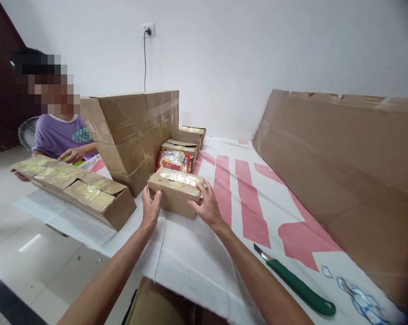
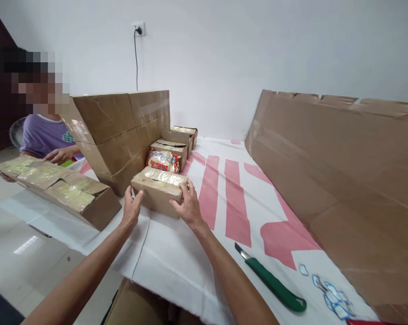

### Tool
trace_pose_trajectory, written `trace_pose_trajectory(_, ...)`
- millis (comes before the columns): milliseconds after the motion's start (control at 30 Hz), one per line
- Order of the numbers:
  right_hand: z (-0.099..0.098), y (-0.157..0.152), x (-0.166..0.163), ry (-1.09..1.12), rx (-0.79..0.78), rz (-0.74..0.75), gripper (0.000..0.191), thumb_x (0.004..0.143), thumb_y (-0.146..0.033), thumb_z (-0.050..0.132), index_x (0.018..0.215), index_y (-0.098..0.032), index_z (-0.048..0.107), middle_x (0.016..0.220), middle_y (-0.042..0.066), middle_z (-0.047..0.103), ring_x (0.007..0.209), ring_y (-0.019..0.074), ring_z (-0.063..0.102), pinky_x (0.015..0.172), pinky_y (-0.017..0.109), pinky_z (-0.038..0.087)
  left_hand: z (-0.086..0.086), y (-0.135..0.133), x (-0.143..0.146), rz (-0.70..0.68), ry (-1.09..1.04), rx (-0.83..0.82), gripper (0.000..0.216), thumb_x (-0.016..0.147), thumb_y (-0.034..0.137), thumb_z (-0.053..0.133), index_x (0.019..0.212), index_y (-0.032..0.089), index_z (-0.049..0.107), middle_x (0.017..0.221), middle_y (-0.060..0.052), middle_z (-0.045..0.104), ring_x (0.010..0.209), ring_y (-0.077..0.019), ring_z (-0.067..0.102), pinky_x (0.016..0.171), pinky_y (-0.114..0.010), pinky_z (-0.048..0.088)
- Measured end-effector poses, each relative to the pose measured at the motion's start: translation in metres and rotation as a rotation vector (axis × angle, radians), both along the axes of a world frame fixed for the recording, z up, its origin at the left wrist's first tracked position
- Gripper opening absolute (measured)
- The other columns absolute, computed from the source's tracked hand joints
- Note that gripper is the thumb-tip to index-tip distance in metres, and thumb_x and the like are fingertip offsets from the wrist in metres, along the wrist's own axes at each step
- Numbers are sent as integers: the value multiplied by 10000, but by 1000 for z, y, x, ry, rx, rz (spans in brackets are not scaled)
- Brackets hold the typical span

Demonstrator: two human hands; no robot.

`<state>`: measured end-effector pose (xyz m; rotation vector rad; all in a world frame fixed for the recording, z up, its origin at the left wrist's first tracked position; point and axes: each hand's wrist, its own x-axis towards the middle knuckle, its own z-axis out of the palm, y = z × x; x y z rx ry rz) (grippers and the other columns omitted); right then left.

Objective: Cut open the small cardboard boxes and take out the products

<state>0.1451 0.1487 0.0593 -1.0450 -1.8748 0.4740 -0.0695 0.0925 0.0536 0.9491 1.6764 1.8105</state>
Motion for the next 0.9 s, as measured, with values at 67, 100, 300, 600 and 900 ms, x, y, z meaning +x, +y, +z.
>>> trace_pose_trajectory(67, 0, 15, -16, -16, 31, -21, 631, 750, -320, 786, 1351, -237, 614, 1618, 153, 395, 1441, 368, 471, 1152, 564, 475, -11, -1, 11, 3, 8, -9, 793, 853, 405, 687, 1537, 190, 349, 1667, -174, 313, 1581, -304, 255, 1268, -436, 288)
trace_pose_trajectory(100, 1, 22, -24, -30, 39, -29, 629, 743, -309, 788, 1344, -232, 619, 1615, 151, 400, 1442, 370, 469, 1169, 562, 455, -17, -2, 16, -25, 7, -19, 819, 853, 390, 693, 1555, 199, 319, 1683, -175, 283, 1589, -308, 242, 1266, -448, 293)
trace_pose_trajectory(300, 4, 52, -60, -47, 11, -31, 730, 767, -278, 753, 1461, -195, 541, 1663, 160, 345, 1525, 361, 370, 1244, 533, 351, -34, 19, 28, -205, -18, -107, 766, 868, 324, 681, 1548, 189, 356, 1669, -190, 354, 1558, -310, 337, 1260, -488, 294)
trace_pose_trajectory(600, -19, 24, -19, 130, -100, 5, 783, 806, -399, 726, 1533, -257, 471, 1615, 176, 419, 1418, 353, 510, 920, 499, 619, 2, -61, 44, -540, 156, -42, 335, 774, 317, 771, 1102, 250, 786, 1133, -109, 781, 1029, -293, 724, 986, -461, 572)
trace_pose_trajectory(900, 5, -56, -74, -17, -15, 353, 884, 805, -485, 795, 1576, -273, 418, 1626, 143, 437, 1511, 334, 413, 1196, 545, 425, 44, -133, -6, 400, 430, 300, 371, 904, 257, 630, 1275, 243, 642, 1332, -98, 608, 1363, -277, 541, 1218, -461, 373)
